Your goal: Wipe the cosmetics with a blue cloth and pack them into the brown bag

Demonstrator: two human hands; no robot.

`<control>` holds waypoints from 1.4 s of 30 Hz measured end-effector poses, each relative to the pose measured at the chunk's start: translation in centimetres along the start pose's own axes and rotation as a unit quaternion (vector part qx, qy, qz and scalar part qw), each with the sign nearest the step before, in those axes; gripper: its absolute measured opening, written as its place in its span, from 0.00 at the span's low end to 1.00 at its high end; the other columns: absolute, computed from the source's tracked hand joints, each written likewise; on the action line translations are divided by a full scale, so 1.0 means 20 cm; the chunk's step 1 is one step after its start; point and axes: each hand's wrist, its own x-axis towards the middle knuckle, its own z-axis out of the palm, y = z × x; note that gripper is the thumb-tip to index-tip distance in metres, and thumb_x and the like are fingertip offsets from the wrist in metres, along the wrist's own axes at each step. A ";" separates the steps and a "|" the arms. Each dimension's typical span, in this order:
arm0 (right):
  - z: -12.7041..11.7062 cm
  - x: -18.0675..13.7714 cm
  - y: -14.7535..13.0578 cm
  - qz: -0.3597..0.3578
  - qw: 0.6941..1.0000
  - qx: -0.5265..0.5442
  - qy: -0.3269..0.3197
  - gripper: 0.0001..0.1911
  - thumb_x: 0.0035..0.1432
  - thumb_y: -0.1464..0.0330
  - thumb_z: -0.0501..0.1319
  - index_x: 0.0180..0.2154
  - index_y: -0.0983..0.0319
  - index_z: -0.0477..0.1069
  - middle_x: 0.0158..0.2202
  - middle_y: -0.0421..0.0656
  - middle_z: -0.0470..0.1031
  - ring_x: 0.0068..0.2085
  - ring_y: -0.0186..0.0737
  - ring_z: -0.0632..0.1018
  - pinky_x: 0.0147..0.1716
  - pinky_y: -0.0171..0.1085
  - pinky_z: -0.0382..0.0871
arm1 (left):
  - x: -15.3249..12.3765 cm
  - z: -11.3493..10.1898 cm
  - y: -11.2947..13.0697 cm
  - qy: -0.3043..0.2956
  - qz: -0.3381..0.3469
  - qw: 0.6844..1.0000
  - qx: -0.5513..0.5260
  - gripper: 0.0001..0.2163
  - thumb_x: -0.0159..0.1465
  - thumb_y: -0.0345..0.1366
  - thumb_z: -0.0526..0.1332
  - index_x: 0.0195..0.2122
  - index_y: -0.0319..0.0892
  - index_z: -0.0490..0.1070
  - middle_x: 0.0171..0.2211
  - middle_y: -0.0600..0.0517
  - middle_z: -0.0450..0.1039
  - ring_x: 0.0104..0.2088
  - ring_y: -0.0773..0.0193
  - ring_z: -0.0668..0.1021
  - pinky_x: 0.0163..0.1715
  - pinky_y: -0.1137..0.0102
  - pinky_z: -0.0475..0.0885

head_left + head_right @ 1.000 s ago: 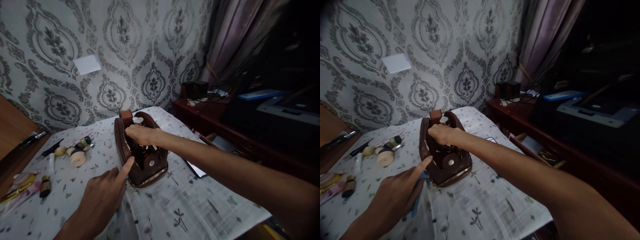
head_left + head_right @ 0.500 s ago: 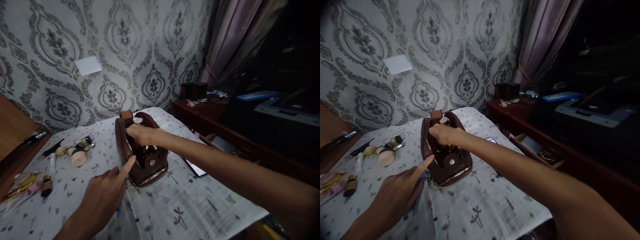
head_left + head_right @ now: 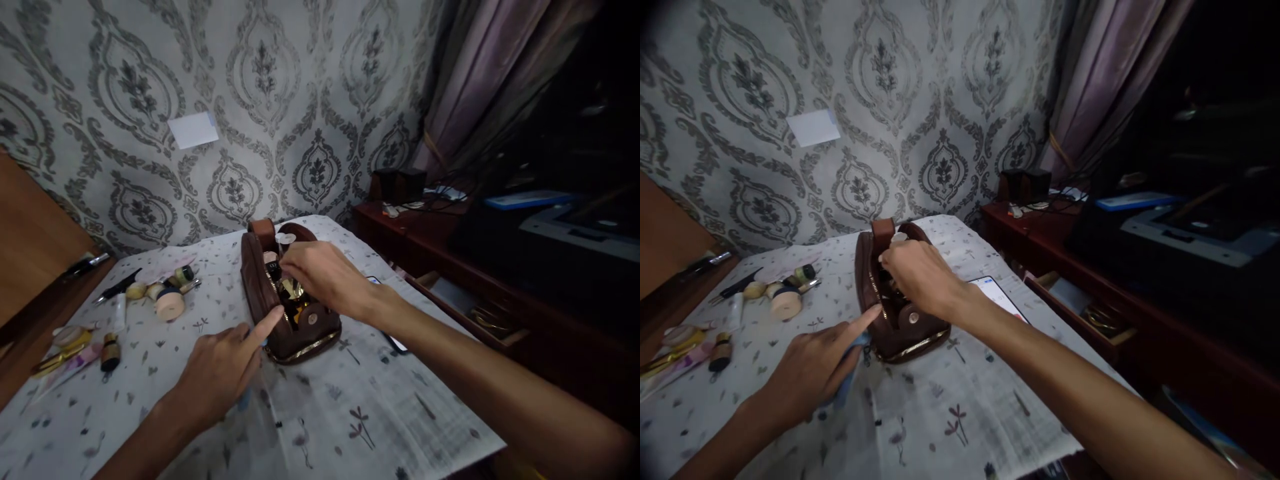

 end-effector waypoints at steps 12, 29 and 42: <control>0.30 -0.20 -0.36 -0.172 0.961 0.168 0.140 0.21 0.71 0.64 0.52 0.24 0.60 0.65 0.23 0.40 0.68 0.24 0.32 0.69 0.25 0.33 0.60 | -0.21 0.27 -0.39 -0.009 -0.210 0.976 -0.051 0.19 0.69 0.34 0.52 0.62 0.42 0.62 0.51 0.44 0.77 0.49 0.56 0.80 0.45 0.64 0.75; 1.00 0.09 -0.70 0.007 0.909 0.410 -0.079 0.19 0.62 0.65 0.56 0.19 0.61 0.61 0.17 0.37 0.66 0.22 0.33 0.67 0.26 0.32 0.58 | -0.41 0.34 -0.73 0.079 -0.405 0.910 -0.046 0.13 0.71 0.32 0.49 0.53 0.37 0.65 0.61 0.36 0.63 0.62 0.50 0.66 0.57 0.59 0.68; 1.03 0.06 -0.69 0.004 0.902 0.426 -0.065 0.19 0.61 0.64 0.56 0.19 0.61 0.64 0.18 0.38 0.66 0.23 0.32 0.65 0.26 0.32 0.57 | -0.40 0.44 -0.71 0.148 -0.285 0.931 -0.175 0.18 0.69 0.31 0.51 0.60 0.37 0.62 0.65 0.40 0.63 0.66 0.55 0.65 0.66 0.60 0.60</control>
